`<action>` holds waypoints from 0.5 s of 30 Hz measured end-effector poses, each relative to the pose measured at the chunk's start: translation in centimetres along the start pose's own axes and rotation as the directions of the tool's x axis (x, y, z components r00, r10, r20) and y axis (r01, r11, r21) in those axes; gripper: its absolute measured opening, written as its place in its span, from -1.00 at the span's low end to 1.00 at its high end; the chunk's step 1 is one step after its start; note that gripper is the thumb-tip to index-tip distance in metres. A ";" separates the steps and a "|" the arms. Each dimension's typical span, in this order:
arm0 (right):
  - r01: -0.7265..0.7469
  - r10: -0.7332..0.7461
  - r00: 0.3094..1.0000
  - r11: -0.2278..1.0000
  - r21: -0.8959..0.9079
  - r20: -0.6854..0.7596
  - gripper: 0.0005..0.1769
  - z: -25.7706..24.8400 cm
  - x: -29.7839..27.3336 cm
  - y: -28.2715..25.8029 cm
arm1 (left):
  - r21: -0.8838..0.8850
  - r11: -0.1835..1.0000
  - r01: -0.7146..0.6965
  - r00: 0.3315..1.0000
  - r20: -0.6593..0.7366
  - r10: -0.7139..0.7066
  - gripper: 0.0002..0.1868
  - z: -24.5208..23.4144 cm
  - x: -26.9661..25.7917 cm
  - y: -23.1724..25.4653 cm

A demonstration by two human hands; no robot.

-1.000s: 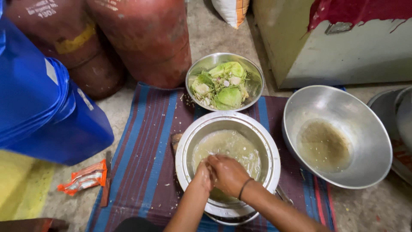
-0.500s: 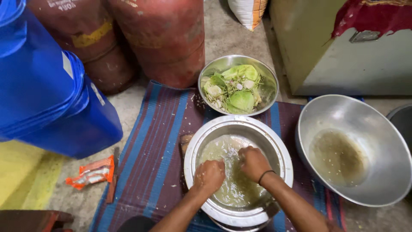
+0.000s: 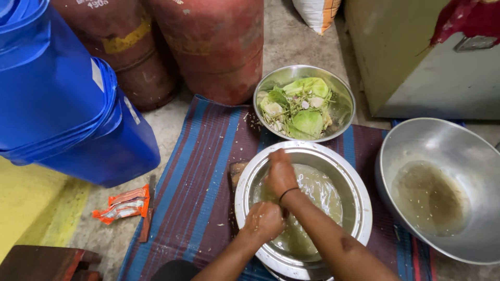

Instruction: The person squeezes shredded cabbage by hand to remove excess water, placing the dry cabbage into a metal bowl.

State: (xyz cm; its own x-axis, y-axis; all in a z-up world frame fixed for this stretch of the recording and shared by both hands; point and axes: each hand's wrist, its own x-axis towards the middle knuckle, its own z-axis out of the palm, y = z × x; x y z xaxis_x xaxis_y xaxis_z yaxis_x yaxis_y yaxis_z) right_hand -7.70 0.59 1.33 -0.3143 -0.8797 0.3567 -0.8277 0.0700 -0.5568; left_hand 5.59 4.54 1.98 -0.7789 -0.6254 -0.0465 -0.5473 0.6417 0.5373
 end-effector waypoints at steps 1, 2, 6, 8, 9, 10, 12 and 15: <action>0.108 -0.109 0.993 0.994 0.022 0.053 -0.52 -0.1 -0.6 -1.1 | 0.003 0.999 -0.045 0.999 0.008 0.045 -0.79 0.5 -0.1 -0.4; 0.108 -0.109 0.993 0.994 0.020 0.052 -0.52 -0.9 -1.0 -1.8 | 0.003 0.996 -0.093 0.996 0.012 0.093 -0.80 1.1 0.1 -0.7; 0.146 -0.097 0.673 0.989 -0.004 0.733 -0.53 -5.5 -0.8 -5.1 | 0.018 0.979 -0.203 0.970 -0.133 0.203 -0.82 2.7 0.1 -1.2; 0.235 -0.172 0.602 0.971 0.032 0.780 -0.49 -7.5 0.8 -6.0 | 0.177 0.962 -0.208 0.978 0.073 0.197 -0.80 2.5 0.2 -1.2; 0.351 -0.230 0.641 0.936 -0.013 0.732 -0.60 -8.0 1.5 -6.4 | 0.171 0.961 -0.215 0.976 0.076 0.205 -0.80 2.3 0.1 -0.7; 0.463 -0.302 0.671 0.884 -0.065 0.678 -0.71 -8.1 2.5 -6.8 | 0.123 0.984 -0.128 0.989 0.092 0.118 -0.70 1.7 0.2 -0.4; 0.558 -0.297 0.598 0.821 -0.120 0.744 -0.63 -7.2 4.0 -7.1 | 0.078 0.996 -0.043 0.993 0.117 0.034 -0.59 0.4 0.0 0.2; 0.642 -0.362 0.567 0.757 -0.121 0.740 -0.37 -5.8 4.7 -5.1 | 0.074 0.989 -0.129 0.978 0.174 0.114 -0.72 -1.2 0.1 1.3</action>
State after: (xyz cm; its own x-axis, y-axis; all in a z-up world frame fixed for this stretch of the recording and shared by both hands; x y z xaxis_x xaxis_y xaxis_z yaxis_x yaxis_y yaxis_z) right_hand -7.62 -1.21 10.21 0.4653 -0.8722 -0.1507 -0.8849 -0.4544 -0.1020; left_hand 5.22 4.76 3.70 -0.8778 -0.4608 -0.1309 -0.4636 0.7482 0.4747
